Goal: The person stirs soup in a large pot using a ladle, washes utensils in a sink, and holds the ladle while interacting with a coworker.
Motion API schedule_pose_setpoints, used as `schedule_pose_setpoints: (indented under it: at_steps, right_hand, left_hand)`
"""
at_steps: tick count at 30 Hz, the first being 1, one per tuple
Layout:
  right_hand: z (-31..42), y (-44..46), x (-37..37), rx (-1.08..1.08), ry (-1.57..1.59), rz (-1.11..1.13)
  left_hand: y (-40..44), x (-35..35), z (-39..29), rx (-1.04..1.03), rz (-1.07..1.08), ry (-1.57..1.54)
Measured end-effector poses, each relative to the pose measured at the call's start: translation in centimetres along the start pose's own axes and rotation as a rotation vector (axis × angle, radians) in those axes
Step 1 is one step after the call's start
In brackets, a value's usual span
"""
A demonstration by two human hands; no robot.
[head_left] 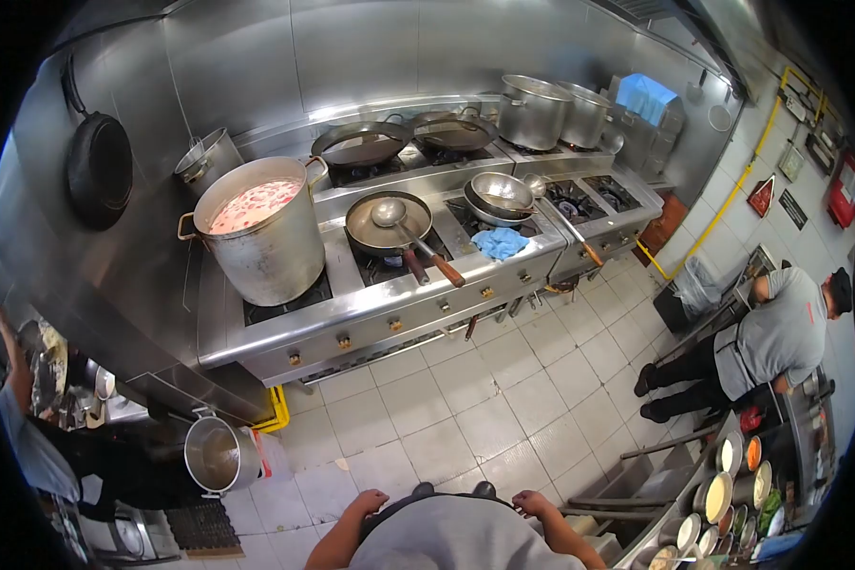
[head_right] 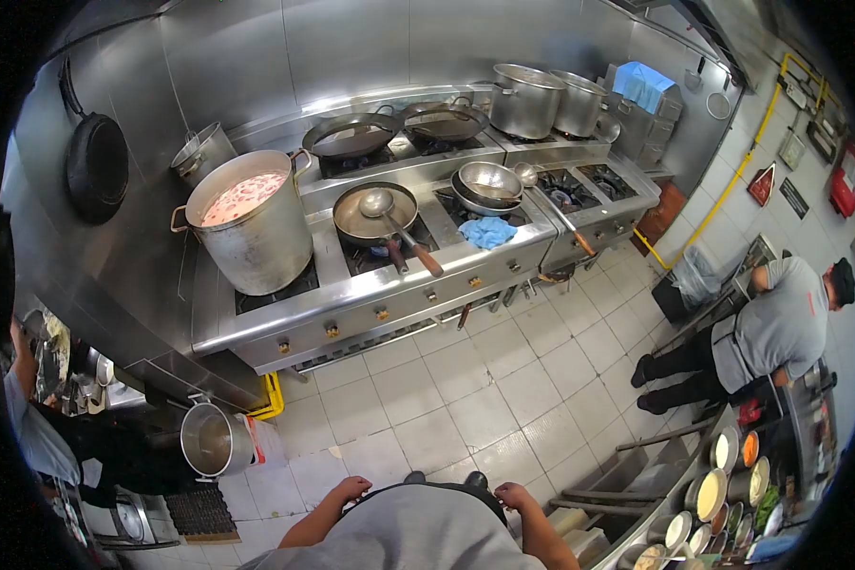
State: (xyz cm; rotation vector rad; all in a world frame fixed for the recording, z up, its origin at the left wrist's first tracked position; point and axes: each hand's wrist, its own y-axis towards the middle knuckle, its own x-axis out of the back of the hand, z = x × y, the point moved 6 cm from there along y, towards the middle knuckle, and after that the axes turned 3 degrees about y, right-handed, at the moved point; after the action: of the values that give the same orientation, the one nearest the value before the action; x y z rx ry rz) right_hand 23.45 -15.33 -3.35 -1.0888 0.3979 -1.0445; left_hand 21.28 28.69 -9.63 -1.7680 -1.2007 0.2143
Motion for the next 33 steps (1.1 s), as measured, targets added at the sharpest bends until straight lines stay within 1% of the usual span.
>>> schedule_pose_setpoints:
  at_steps: [4,6,10,12,15,16,18,22,24,25,27,31,33]
  right_hand:
    - [0.6,0.1,0.3,0.047,0.009,-0.025]
    - [0.5,0.0,0.2,-0.01,-0.004,-0.004]
    - [0.9,-0.6,0.4,0.005,0.002,-0.018]
    - [1.2,-0.7,0.8,0.028,0.039,-0.094]
    - [0.6,-0.2,0.8,0.017,0.045,-0.075]
    - [0.2,0.1,0.9,0.014,0.045,-0.075]
    - [-0.3,0.8,0.7,-0.003,0.031,0.013]
    - [-0.1,0.4,0.4,0.005,0.052,0.027]
    - [0.7,-0.9,0.6,0.032,0.036,-0.062]
    - [0.8,-1.0,0.6,0.033,0.037,-0.059]
    - [0.9,-1.2,0.7,0.022,0.037,-0.074]
    - [0.6,-0.5,0.2,0.011,0.049,-0.009]
    - [0.5,-0.2,-0.1,0.023,0.046,0.008]
  left_hand:
    - [-0.3,0.1,-0.2,0.011,-0.022,-0.065]
    - [-0.1,0.0,-0.3,-0.024,0.019,-0.052]
    - [0.2,-0.2,0.1,0.002,-0.009,-0.04]
    - [0.3,-0.2,0.1,-0.018,-0.027,-0.002]
    - [0.7,-0.3,0.0,-0.065,-0.049,0.031]
    - [0.8,-0.4,0.1,-0.064,-0.046,0.03]
    - [0.9,-0.7,0.5,-0.013,0.023,-0.005]
    - [0.6,-0.6,0.4,-0.026,0.016,0.012]
    - [0.3,-0.5,0.2,-0.082,0.005,0.009]
    - [0.1,-0.4,0.1,-0.08,0.003,0.01]
    - [0.1,-0.3,0.6,0.007,-0.004,0.04]
    - [0.2,0.1,0.5,-0.062,-0.046,0.053]
    - [-0.3,0.0,1.1,0.044,-0.016,-0.043]
